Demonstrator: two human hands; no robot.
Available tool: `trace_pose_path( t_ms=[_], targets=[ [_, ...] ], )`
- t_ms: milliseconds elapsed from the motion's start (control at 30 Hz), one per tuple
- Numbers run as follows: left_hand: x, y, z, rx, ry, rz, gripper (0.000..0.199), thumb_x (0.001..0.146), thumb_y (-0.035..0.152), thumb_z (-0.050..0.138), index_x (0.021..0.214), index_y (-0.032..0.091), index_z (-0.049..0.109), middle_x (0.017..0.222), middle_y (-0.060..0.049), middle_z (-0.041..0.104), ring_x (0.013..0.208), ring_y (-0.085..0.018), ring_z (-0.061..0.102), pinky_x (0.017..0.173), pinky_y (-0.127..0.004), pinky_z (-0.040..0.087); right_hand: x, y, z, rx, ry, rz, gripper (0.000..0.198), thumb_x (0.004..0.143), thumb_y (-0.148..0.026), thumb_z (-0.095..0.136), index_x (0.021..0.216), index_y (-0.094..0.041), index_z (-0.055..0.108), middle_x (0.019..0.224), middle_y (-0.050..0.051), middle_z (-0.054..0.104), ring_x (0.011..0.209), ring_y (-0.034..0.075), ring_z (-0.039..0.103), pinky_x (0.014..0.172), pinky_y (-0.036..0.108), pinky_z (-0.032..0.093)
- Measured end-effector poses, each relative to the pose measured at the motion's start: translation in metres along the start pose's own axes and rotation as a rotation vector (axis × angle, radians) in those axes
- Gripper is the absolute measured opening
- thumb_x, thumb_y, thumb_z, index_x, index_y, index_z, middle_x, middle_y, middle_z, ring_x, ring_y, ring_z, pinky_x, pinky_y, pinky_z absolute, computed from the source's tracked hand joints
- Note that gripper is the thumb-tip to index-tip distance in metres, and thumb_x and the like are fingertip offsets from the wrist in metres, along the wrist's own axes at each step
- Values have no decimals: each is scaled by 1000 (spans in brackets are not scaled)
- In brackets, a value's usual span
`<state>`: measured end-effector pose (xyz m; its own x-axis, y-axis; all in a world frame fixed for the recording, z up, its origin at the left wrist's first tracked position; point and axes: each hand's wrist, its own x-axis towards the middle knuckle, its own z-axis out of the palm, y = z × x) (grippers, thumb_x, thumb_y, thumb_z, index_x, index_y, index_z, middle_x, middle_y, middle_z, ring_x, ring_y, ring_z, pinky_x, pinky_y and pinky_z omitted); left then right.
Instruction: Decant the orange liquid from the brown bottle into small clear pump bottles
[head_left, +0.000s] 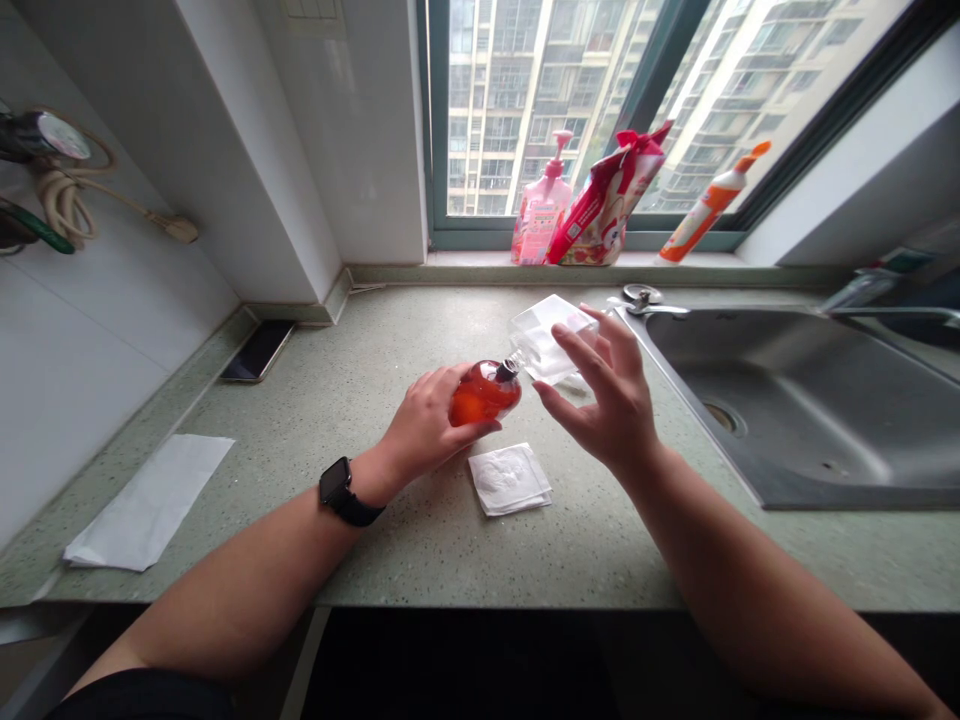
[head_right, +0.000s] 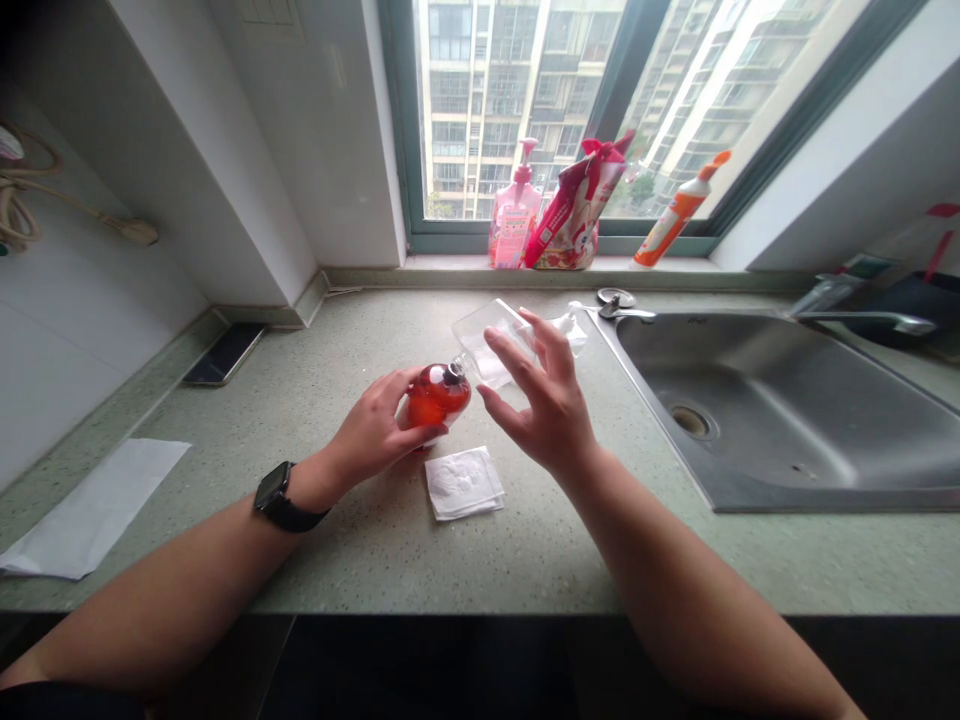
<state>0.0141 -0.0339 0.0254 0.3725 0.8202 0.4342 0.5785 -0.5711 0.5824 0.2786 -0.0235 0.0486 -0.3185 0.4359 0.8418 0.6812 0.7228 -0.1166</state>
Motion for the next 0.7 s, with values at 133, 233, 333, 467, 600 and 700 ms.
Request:
trace_pose_path(
  t_ms=[133, 233, 333, 467, 600, 700],
  targets=[
    [0, 0, 0, -7, -4, -2, 72, 91, 59, 82, 147, 24, 54, 142, -14, 70, 127, -34, 67, 113, -55, 51, 0, 1, 1, -4, 18, -20, 83, 95, -27, 77, 168, -44, 40, 165, 10, 44, 147, 40, 55, 111, 64, 60],
    [0, 0, 0, -5, -6, -4, 72, 91, 59, 82, 147, 24, 54, 142, -14, 70, 128, -34, 67, 113, -56, 50, -1, 1, 2, -22, 19, -14, 84, 95, -28, 76, 168, -45, 38, 165, 10, 43, 146, 41, 56, 110, 64, 61],
    [0, 0, 0, 1, -6, -2, 72, 91, 59, 82, 147, 23, 55, 142, -14, 70, 128, -34, 67, 113, -55, 51, -1, 0, 2, -37, 34, -17, 85, 95, -28, 77, 169, -45, 37, 165, 11, 44, 144, 41, 58, 108, 65, 62],
    [0, 0, 0, 9, -1, 4, 70, 92, 59, 81, 147, 24, 55, 142, -14, 70, 127, -34, 68, 111, -54, 52, -1, -2, 1, -51, 43, -21, 86, 95, -27, 77, 169, -45, 37, 165, 11, 45, 145, 42, 57, 108, 65, 62],
    [0, 0, 0, 10, -1, 7, 70, 92, 60, 81, 147, 25, 55, 143, -14, 70, 128, -34, 68, 111, -54, 52, -1, -3, 1, -33, 39, -13, 86, 94, -25, 77, 168, -47, 38, 166, 9, 44, 148, 42, 55, 112, 66, 60],
    [0, 0, 0, 11, -3, 3, 71, 92, 60, 81, 147, 24, 55, 142, -14, 70, 127, -34, 67, 111, -54, 52, -1, -3, 0, -16, 38, -13, 87, 93, -23, 78, 167, -48, 39, 167, 8, 44, 149, 41, 54, 113, 66, 59]
  ],
)
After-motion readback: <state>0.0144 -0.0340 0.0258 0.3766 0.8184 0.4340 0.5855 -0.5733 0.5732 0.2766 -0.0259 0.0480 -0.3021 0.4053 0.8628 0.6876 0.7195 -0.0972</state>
